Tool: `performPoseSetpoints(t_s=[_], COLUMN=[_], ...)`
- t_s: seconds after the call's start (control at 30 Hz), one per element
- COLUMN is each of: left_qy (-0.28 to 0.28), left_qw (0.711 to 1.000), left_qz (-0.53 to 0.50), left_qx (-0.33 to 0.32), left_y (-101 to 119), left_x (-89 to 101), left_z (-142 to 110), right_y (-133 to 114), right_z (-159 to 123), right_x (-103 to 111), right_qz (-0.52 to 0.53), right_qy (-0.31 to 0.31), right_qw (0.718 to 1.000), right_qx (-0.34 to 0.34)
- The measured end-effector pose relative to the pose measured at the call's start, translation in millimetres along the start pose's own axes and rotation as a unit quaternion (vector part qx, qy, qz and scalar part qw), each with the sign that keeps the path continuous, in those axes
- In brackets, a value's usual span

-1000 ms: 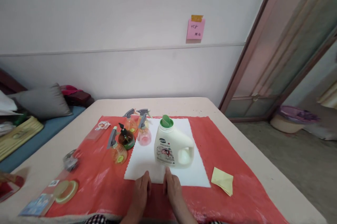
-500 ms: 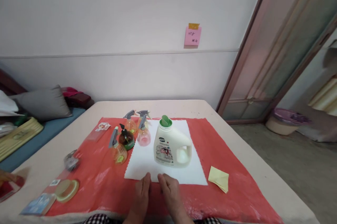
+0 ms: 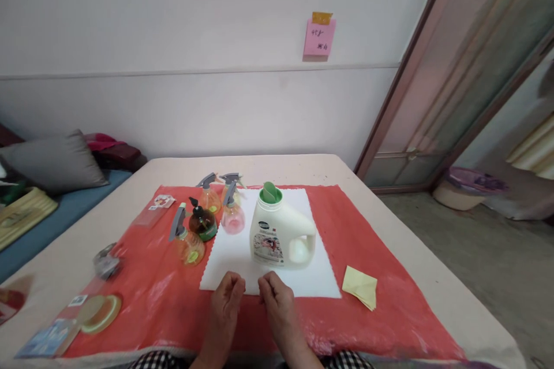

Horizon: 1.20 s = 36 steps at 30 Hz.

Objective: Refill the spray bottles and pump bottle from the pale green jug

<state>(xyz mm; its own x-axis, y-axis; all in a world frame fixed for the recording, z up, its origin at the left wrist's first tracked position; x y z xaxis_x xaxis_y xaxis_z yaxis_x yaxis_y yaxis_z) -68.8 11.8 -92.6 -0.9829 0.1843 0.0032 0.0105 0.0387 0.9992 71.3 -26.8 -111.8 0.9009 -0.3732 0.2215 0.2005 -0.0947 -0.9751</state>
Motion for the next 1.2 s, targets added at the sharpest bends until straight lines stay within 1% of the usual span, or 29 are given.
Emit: performPoseSetpoints(t_s=[0.1,0.17,0.3,0.37,0.47,0.57,0.67,0.77,0.83,0.97,1.07,1.2], left_qy=[-0.078,-0.111,-0.129,-0.139,-0.149,-0.152,-0.143,-0.126,-0.119,-0.114,-0.105,-0.102], left_qw=[0.997,0.993,0.987,0.984,0.982,0.982,0.983,0.982,0.976,0.958,0.956,0.959], left_qz=[0.016,0.043,0.096,0.104,0.106,0.104,0.110,0.139,0.173,0.235,0.240,0.221], left_qx=[0.006,0.004,-0.016,-0.031,-0.053,-0.053,-0.042,-0.037,-0.051,-0.114,-0.133,-0.146], left_y=[-5,-9,-11,-9,-4,-2,-3,-8,-11,-16,-18,-12], left_x=[-10.9,-16.1,-18.2,-18.2,-18.7,-20.5,-21.9,-20.8,-19.3,-15.2,-11.6,-10.1], left_z=[-8,-12,-17,-19,-22,-24,-23,-20,-19,-19,-22,-31], right_y=[-2,-5,-10,-11,-14,-13,-9,-4,-1,6,7,0], right_z=[-5,-9,-14,-15,-17,-17,-15,-12,-12,-14,-19,-27], right_x=[-6,-9,-9,-8,-6,-7,-8,-10,-12,-14,-14,-13], right_qz=[0.002,0.002,-0.006,-0.012,-0.058,-0.106,-0.123,-0.140,-0.150,-0.167,-0.167,-0.145], right_qy=[-0.032,-0.055,-0.075,-0.079,-0.083,-0.083,-0.080,-0.079,-0.078,-0.082,-0.088,-0.091], right_qw=[0.999,0.998,0.997,0.997,0.994,0.989,0.987,0.984,0.982,0.979,0.978,0.980], right_qx=[-0.003,-0.002,0.007,0.011,0.033,0.055,0.062,0.073,0.081,0.087,0.093,0.100])
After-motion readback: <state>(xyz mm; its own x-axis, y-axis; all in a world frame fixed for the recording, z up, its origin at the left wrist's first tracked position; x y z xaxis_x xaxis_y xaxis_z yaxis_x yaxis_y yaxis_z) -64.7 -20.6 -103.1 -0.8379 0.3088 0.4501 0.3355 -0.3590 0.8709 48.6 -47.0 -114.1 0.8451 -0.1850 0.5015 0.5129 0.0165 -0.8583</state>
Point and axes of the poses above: each hand's wrist, its own z-axis towards the middle knuckle, its own x-axis out of the back of the hand, y = z × x, the point moved 5 cm from there along z, towards the middle knuckle, and after that the axes turned 5 degrees about -z, right-handed, at the moved point
